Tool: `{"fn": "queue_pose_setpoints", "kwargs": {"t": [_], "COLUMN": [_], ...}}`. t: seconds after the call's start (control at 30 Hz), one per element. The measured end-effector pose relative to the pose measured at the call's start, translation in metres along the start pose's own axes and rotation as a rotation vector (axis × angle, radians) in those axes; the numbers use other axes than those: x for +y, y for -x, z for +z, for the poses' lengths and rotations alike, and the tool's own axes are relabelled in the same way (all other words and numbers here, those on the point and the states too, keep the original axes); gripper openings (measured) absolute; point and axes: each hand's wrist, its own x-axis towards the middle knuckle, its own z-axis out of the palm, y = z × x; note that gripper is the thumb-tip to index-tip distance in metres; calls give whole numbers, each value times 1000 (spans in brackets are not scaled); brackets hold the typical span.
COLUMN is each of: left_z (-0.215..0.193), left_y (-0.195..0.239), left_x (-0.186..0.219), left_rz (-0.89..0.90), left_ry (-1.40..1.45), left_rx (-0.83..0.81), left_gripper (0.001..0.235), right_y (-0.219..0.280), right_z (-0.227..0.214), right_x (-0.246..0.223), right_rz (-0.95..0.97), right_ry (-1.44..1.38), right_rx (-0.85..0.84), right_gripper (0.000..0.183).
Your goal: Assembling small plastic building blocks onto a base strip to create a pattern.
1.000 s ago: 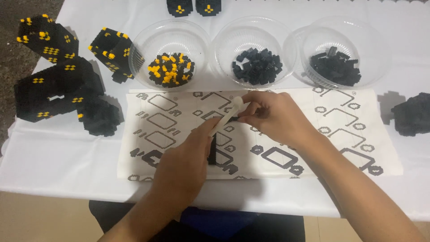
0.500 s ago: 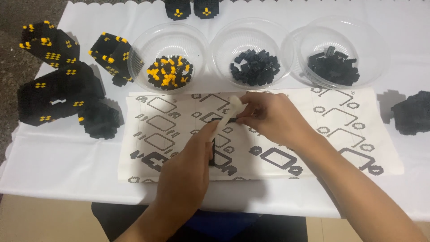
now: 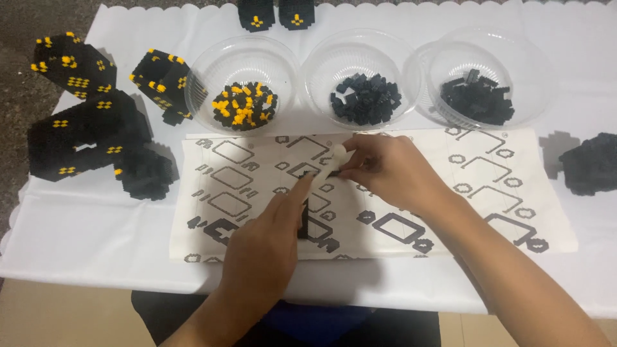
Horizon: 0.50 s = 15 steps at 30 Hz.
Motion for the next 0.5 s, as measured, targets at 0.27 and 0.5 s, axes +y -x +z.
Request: {"fn": "queue_pose_setpoints", "kwargs": {"t": [0.27, 0.5], "left_z": [-2, -25], "left_y": [1, 12], "left_x": [-5, -16], "left_rz": [34, -161], "left_ry": [43, 275], "left_rx": [153, -109], "left_gripper": [45, 51], "right_y": [1, 0], "right_z": [0, -1], "right_x": [-1, -1], "right_rz": [35, 35], "right_ry": [-1, 31], "right_rx": [-6, -23], "right_gripper": [25, 22]}}
